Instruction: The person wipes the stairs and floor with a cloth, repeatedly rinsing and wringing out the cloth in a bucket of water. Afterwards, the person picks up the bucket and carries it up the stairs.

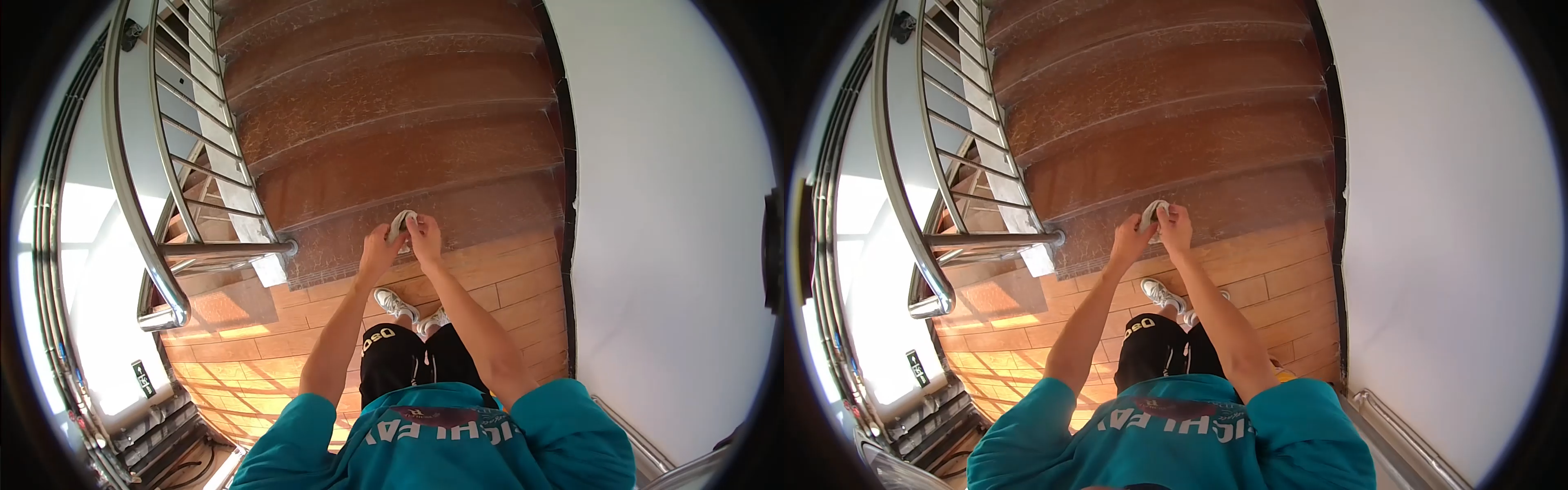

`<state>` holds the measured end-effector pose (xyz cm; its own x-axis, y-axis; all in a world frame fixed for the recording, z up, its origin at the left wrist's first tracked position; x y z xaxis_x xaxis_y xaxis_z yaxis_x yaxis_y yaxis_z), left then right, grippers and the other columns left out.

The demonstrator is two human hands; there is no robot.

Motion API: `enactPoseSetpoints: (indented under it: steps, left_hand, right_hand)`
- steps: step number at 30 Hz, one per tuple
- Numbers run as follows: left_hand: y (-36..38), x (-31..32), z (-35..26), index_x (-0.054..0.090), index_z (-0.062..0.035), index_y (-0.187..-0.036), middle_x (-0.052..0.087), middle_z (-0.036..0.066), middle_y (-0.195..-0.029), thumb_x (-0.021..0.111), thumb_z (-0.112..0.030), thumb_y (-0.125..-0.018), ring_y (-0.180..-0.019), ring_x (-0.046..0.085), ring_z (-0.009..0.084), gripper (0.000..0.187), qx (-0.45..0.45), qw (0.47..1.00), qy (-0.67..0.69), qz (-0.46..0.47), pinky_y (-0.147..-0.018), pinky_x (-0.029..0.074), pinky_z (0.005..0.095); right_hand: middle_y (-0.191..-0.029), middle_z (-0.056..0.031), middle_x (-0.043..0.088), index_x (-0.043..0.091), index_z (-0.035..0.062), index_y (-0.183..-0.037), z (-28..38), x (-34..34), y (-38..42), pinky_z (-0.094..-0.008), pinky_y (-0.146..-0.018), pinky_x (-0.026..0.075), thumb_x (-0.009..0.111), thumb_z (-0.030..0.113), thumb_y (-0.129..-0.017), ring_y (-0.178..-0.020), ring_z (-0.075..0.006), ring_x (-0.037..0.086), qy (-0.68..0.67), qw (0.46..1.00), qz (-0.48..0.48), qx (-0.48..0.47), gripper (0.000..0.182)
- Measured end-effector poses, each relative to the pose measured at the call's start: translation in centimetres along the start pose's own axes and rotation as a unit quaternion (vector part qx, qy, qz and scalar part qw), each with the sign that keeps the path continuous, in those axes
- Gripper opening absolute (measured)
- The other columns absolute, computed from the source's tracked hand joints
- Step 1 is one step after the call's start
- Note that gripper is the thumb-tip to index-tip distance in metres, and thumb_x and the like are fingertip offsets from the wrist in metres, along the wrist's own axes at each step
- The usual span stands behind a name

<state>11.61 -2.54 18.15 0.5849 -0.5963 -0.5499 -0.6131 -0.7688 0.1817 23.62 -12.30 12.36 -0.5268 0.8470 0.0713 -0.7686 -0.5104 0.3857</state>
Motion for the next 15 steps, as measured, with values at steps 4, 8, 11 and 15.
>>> enactPoseSetpoints:
  steps: [4,8,11,15]
  left_hand:
    - [0.8,6.2,-6.3,0.064,0.0032,-0.092,0.066,0.025,-0.083,0.067,-0.032,-0.09,-0.077,0.064,0.0417,0.035,0.002,0.992,-0.024,0.122,-0.066,0.048,0.0458]
    - [0.8,13.1,-13.1,0.065,0.0041,-0.095,0.066,0.027,-0.087,0.06,-0.036,-0.094,-0.085,0.065,0.0428,0.04,0.052,0.972,-0.061,0.219,-0.073,0.05,0.0464]
    - [1.6,19.3,-14.9,0.066,0.0043,-0.098,0.066,0.029,-0.092,0.056,-0.036,-0.095,-0.093,0.065,0.0431,0.041,0.118,0.952,-0.1,0.264,-0.08,0.05,0.0473]
    - [4.5,26.0,-18.6,0.067,0.0045,-0.095,0.066,0.028,-0.087,0.055,-0.036,-0.095,-0.088,0.066,0.0424,0.042,0.156,0.909,-0.114,0.37,-0.077,0.05,0.0476]
  right_hand:
    - [-0.097,-0.0129,0.069,0.058,-0.0017,-0.116,0.2,-9.9,-0.5,-0.0294,-0.067,0.054,0.068,0.019,-0.092,-0.085,-0.0157,0.067,0.061,0.992,-0.101,-0.054,0.033]
    - [-0.091,-0.0123,0.069,0.058,-0.002,-0.117,1.3,-18.7,1.3,-0.0301,-0.067,0.054,0.066,0.015,-0.092,-0.079,-0.0169,0.068,-0.013,0.985,-0.163,-0.047,0.031]
    - [-0.086,-0.0059,0.064,0.056,-0.0025,-0.119,0.7,-24.7,2.8,-0.0277,-0.066,0.056,0.061,0.009,-0.095,-0.073,-0.0134,0.065,-0.026,0.974,-0.218,-0.048,0.027]
    - [-0.085,-0.0062,0.064,0.057,-0.0026,-0.117,-0.8,-31.8,6.7,-0.0273,-0.065,0.056,0.062,0.008,-0.095,-0.071,-0.0137,0.065,-0.075,0.943,-0.323,-0.042,0.025]
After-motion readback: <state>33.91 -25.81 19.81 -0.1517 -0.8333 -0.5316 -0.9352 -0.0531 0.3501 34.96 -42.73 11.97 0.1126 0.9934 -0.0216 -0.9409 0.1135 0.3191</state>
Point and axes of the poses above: each hand's wrist, its own y-axis away from the middle knuckle, its own x-axis out of the palm, z = x × y, the point moved 10 cm from there along -y, towards the middle knuckle
